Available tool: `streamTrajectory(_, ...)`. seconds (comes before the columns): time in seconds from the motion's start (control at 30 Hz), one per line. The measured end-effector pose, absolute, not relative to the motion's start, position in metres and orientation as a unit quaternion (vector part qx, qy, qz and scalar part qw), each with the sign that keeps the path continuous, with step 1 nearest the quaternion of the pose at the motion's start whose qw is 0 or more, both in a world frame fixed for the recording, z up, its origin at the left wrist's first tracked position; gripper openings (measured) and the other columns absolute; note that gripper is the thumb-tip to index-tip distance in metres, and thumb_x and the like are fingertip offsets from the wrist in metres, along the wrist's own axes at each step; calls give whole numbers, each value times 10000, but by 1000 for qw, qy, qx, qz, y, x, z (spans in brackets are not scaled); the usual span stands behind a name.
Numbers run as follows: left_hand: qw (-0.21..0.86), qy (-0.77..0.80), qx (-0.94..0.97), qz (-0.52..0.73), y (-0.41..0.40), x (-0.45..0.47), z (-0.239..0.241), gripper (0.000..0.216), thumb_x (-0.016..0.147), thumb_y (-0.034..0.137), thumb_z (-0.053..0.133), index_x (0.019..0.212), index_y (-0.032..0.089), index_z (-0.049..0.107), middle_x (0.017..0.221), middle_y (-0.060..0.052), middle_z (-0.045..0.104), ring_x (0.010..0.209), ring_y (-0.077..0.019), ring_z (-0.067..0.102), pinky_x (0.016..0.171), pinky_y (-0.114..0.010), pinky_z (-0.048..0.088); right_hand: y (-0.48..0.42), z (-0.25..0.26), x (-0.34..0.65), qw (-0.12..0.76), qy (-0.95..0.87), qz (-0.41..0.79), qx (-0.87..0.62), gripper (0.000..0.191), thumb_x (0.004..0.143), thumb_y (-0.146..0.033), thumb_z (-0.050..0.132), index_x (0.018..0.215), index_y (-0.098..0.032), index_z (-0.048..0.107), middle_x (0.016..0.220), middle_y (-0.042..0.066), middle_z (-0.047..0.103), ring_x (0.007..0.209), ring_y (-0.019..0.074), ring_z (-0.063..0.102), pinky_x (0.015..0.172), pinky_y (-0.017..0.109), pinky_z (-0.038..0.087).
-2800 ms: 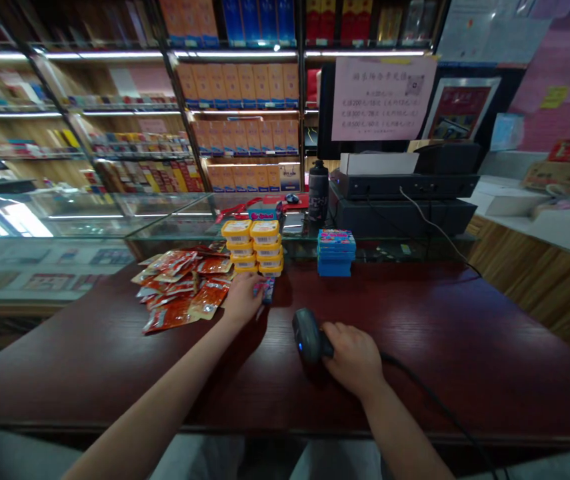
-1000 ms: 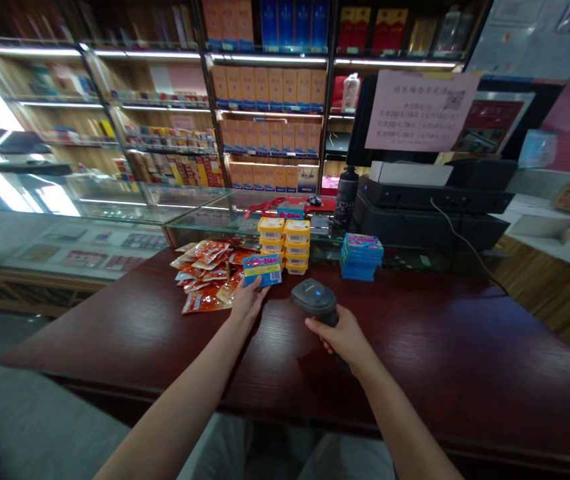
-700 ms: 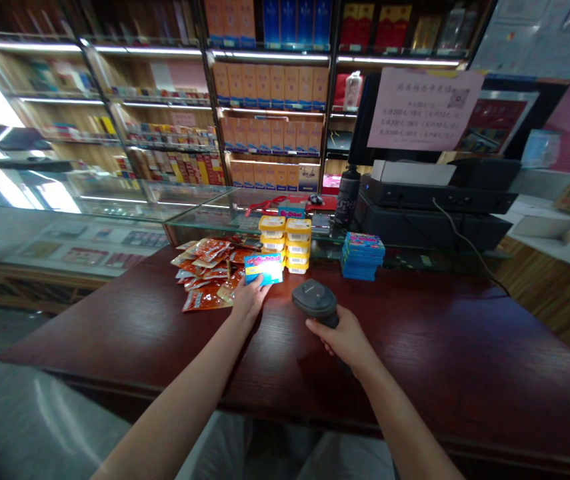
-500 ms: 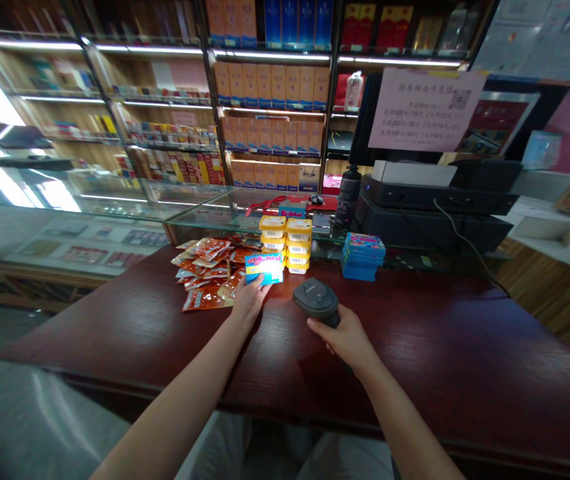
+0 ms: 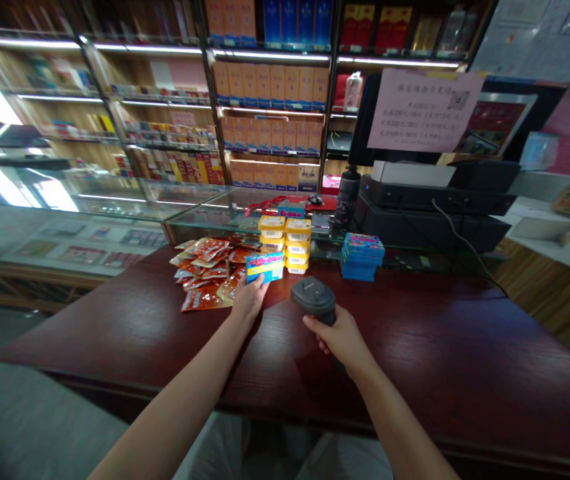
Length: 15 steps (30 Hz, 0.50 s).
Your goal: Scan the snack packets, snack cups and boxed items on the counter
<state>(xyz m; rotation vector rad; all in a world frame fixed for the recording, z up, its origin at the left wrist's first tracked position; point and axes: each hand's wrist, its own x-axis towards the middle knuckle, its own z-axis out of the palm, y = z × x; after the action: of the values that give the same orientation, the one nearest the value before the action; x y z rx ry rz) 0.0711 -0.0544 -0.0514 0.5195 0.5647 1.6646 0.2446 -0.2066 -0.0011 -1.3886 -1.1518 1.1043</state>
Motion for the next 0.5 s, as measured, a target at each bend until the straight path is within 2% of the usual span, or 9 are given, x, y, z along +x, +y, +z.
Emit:
streamTrajectory(0.13, 608, 235, 222, 725, -53, 72, -52, 405, 608, -29, 684, 943, 189, 618, 862, -19, 692, 946, -183, 654, 973, -403, 459, -208, 5, 243, 492, -453, 479, -569, 335, 632, -418, 724, 753, -180, 522, 413, -99, 475, 350, 70, 423, 335, 174, 332)
streamTrajectory(0.33, 621, 252, 218, 710, -55, 70, -53, 305, 637, -5, 692, 875, 173, 622, 786, 2, 691, 805, -125, 667, 939, -339, 480, -208, 10, 238, 492, -416, 507, -573, 357, 632, -442, 727, 771, -182, 526, 460, -97, 488, 375, 64, 433, 352, 170, 340)
streamTrajectory(0.43, 620, 256, 224, 707, -55, 69, -53, 277, 637, 10, 710, 843, 171, 620, 765, 11, 684, 801, -119, 667, 934, -334, 481, -206, 7, 241, 484, -432, 488, -584, 343, 650, -453, 709, 775, -197, 519, 453, -98, 474, 367, 81, 433, 362, 192, 343)
streamTrajectory(0.5, 620, 257, 229, 705, -56, 68, -53, 267, 640, 25, 720, 840, 170, 617, 775, 9, 686, 811, -122, 667, 934, -342, 482, -204, 4, 247, 460, -482, 433, -607, 315, 672, -451, 691, 787, -201, 538, 463, -77, 496, 377, 108, 458, 382, 221, 354)
